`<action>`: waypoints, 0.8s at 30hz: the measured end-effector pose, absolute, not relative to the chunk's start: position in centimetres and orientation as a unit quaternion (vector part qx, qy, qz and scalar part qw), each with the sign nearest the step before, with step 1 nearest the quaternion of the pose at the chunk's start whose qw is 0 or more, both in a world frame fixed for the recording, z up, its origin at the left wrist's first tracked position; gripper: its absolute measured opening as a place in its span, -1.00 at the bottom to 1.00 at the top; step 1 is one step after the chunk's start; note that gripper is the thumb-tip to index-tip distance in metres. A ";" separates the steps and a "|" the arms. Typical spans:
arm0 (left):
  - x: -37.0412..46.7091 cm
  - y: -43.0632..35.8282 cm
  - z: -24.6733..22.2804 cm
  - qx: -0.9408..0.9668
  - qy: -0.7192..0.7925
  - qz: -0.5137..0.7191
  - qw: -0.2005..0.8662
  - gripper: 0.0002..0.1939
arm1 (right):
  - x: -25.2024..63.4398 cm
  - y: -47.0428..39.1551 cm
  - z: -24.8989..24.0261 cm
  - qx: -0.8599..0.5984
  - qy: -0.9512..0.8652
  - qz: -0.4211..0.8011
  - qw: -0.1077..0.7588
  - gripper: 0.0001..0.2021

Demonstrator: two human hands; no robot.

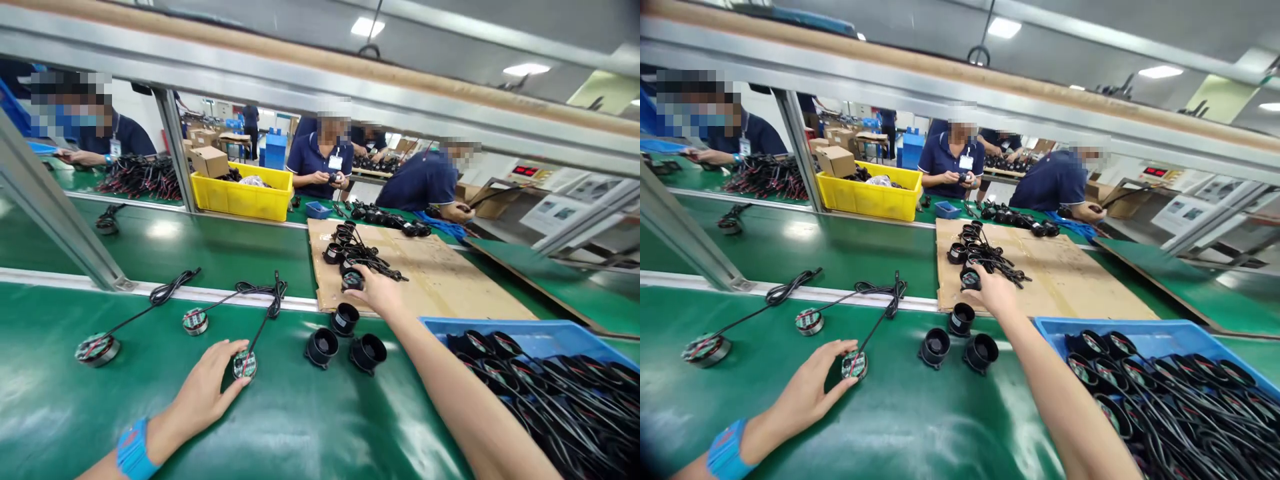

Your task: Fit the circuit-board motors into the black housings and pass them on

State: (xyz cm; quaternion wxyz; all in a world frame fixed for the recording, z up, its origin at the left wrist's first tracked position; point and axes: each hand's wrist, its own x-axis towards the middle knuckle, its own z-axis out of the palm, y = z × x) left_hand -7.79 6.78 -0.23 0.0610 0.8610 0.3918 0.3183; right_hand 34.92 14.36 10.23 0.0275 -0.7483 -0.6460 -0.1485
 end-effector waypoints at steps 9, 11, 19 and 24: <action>-8.0 6.8 -1.3 0.855 0.396 0.328 0.063 -0.45 | 33.4 20.7 8.4 -0.753 -0.639 -0.120 0.102 -0.53; -8.0 6.6 -1.2 0.849 0.408 0.323 0.089 -0.46 | 33.3 20.4 9.0 -0.737 -0.650 -0.126 0.138 -0.45; -6.9 6.3 0.5 0.781 0.449 0.321 0.292 -0.29 | 24.1 9.2 7.7 -0.523 -0.817 -0.006 0.243 -0.68; -6.9 6.3 1.1 0.778 0.432 0.328 0.317 -0.54 | 16.4 6.0 4.5 -0.381 -0.892 0.104 0.222 -0.43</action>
